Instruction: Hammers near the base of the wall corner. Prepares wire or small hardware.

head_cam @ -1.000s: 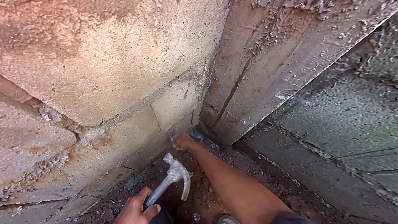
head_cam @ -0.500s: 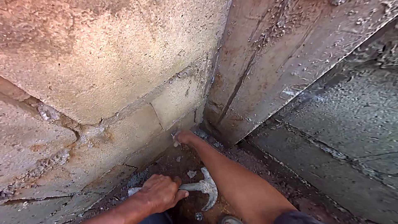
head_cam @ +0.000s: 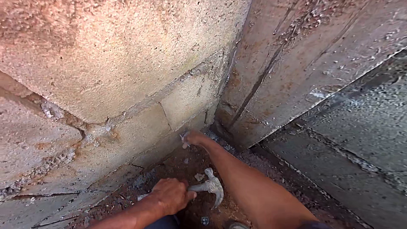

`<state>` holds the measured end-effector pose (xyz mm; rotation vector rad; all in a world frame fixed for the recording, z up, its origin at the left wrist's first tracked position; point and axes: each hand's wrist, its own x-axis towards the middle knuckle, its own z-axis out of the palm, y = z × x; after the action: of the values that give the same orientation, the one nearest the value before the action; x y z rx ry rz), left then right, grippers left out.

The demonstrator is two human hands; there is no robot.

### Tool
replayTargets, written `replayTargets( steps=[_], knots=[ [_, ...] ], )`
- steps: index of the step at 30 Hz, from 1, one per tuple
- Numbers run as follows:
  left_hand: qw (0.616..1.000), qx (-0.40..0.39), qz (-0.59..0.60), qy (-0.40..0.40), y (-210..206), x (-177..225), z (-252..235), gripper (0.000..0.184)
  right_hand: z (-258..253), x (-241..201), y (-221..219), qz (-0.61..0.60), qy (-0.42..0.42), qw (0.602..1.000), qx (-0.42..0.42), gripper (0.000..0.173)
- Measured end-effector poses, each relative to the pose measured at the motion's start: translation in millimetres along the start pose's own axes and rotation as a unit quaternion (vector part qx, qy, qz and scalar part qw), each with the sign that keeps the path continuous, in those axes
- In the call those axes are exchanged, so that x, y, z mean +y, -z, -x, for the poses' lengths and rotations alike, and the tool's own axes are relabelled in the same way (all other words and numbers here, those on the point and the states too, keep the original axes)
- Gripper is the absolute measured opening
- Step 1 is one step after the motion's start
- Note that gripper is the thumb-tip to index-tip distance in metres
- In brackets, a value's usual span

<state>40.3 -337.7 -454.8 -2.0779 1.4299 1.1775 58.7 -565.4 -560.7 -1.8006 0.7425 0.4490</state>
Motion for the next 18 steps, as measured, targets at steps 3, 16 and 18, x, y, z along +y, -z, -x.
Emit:
replayTargets(
  steps=[3,16,18],
  knots=[
    [1.000,0.004,0.016,0.009,-5.0,-6.5,-4.8,0.066,-0.1,2.2,-1.7,-0.010,0.006,1.000,0.006,0.034],
    [0.997,0.009,0.057,0.059,-13.4,-34.4,-6.3,0.068,-3.4,10.2,-4.8,0.015,-0.013,1.000,0.001,0.036],
    [0.996,0.008,0.056,0.066,-10.3,-33.8,-4.9,0.068,-4.9,8.8,-6.4,0.015,-0.018,1.000,0.002,0.035]
  ],
)
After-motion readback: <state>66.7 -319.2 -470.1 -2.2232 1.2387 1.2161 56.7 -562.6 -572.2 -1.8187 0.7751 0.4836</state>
